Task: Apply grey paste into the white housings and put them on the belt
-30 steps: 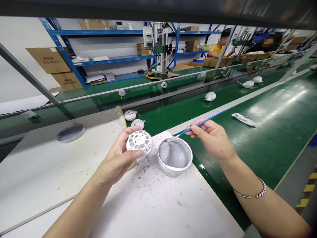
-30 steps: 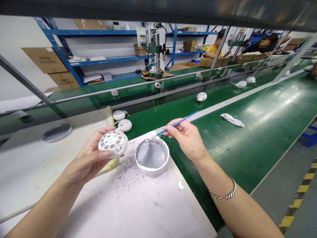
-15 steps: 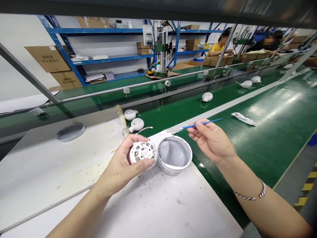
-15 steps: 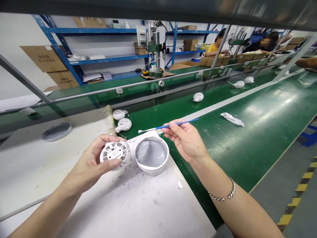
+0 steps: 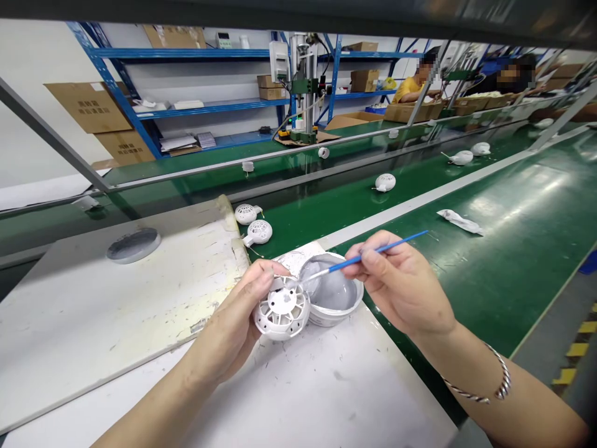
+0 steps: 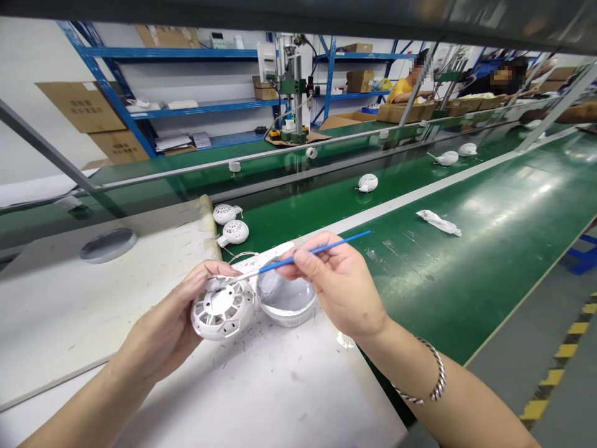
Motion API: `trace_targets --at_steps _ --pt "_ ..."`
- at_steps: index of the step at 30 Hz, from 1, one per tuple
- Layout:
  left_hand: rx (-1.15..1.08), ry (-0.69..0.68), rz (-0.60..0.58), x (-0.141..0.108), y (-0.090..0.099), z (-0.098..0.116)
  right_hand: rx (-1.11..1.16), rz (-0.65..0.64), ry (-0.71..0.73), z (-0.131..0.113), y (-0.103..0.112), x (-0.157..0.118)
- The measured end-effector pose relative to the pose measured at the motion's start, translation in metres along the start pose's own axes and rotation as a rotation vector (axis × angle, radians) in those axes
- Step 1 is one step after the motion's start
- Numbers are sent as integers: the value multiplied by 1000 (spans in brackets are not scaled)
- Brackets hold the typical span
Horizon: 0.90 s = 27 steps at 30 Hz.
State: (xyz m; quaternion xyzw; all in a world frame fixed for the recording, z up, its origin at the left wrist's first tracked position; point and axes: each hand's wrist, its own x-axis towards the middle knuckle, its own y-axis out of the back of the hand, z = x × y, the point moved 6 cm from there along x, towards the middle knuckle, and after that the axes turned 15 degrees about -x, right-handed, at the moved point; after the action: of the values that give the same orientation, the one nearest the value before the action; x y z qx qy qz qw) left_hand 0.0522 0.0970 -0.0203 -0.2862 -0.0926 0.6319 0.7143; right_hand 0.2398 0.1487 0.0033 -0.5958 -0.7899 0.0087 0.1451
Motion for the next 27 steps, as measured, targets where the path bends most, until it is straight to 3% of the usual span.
trace_targets --at_steps 9,24,27 --pt "98 -14 -108 -6 -3 5 -243 -20 181 -9 -9 -13" --pt "201 -172 -49 -7 2 11 -430 -13 396 -30 -1 -24" --pt "184 -218 -24 -6 6 14 -408 55 423 -34 8 -23"
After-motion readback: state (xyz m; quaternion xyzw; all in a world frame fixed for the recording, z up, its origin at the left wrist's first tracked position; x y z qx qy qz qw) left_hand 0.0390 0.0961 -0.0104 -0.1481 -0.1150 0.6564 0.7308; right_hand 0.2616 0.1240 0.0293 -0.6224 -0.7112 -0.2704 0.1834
